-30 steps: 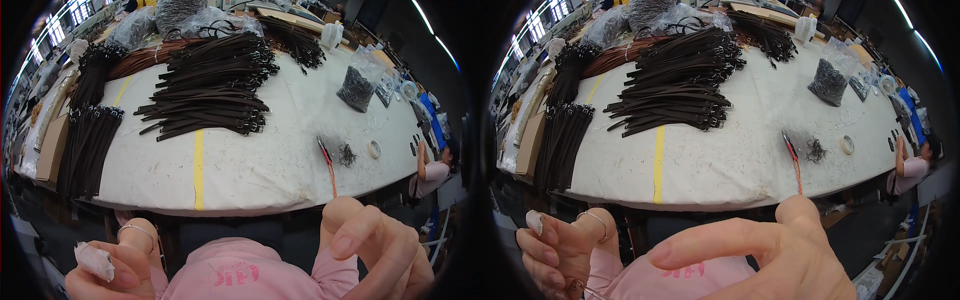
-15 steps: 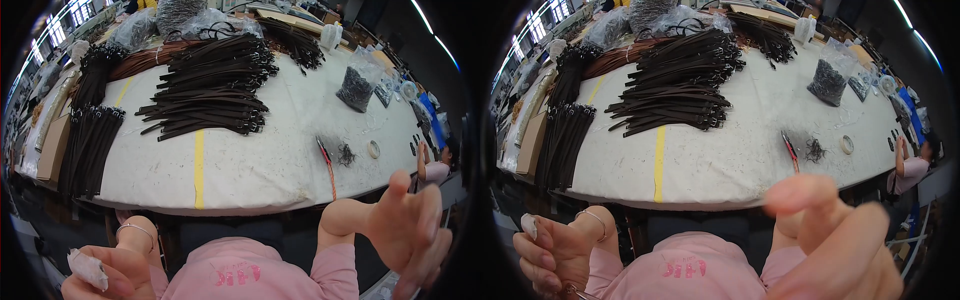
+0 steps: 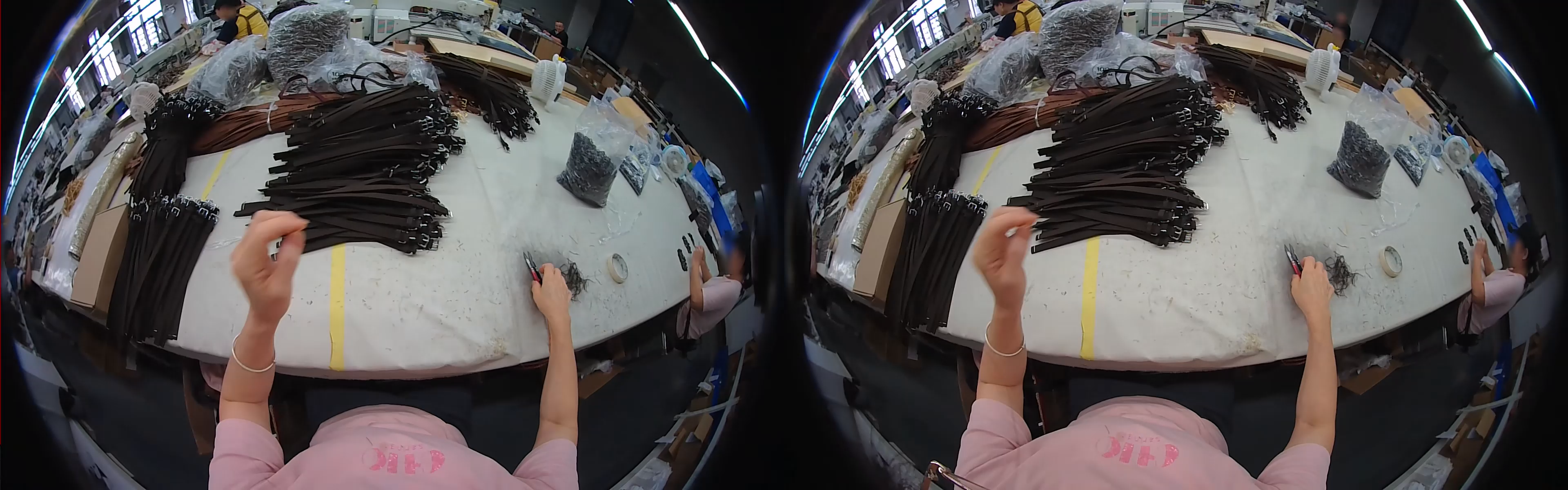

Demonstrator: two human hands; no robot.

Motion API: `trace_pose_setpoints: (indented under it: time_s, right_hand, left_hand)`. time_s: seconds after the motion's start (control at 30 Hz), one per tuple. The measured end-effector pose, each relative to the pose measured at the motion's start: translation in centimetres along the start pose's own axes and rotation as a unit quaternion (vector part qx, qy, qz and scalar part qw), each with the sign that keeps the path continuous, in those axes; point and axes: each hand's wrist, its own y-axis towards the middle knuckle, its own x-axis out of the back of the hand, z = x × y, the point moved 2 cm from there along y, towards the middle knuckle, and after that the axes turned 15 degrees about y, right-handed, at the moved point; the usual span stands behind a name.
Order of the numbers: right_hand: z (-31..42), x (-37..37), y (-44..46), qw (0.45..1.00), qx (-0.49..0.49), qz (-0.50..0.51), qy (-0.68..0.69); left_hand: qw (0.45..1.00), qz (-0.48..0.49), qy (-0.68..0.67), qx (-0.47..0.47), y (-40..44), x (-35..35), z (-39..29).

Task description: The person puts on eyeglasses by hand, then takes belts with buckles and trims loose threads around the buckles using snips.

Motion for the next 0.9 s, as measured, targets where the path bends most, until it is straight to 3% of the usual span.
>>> trace_pose_setpoints:
  time_s: [0.07,0.1,0.17,0.27,0.37,0.47,0.57,0.67,0.77,0.9]
  right_hand:
    - [-0.4,-0.5,0.7,0.998,-0.038,0.005,0.058]
    - [-0.1,-0.4,0.7,0.994,-0.05,0.028,0.088]
    - [0.5,-0.2,1.1,0.984,-0.073,0.069,0.149]
    - [0.5,-1.8,0.9,0.978,-0.04,0.088,0.186]
    - [1.3,-2.8,-0.4,0.887,-0.093,0.095,0.442]
    - [7.6,-1.4,-2.1,0.742,-0.113,0.046,0.659]
    - [10.4,-1.1,-3.0,0.712,-0.083,0.132,0.684]
    - [12.1,-1.4,-3.7,0.746,-0.061,0.172,0.641]
    - [13.2,-2.2,-4.9,0.801,-0.046,0.167,0.573]
    - [13.6,-2.7,-5.9,0.85,-0.013,0.17,0.499]
  left_hand:
    - [0.979,0.174,0.104,0.008,-1.0,-5.4,5.5]
    - [0.966,0.162,0.182,-0.092,-2.3,-8.0,8.3]
    - [0.919,0.212,0.286,-0.169,-3.6,-11.1,10.4]
    - [0.896,0.291,0.291,-0.165,-4.1,-14.1,11.9]
    - [0.887,0.288,0.271,-0.238,-4.3,-14.9,12.8]
    - [0.889,0.269,0.252,-0.272,-4.2,-14.7,13.0]
    - [0.862,0.245,0.288,-0.338,-3.7,-14.4,12.2]
    - [0.842,0.238,0.304,-0.376,-3.7,-13.3,8.3]
    - [0.824,0.291,0.297,-0.384,-8.1,-13.1,5.1]
    - [0.841,0.333,0.276,-0.324,-11.6,-13.7,4.1]
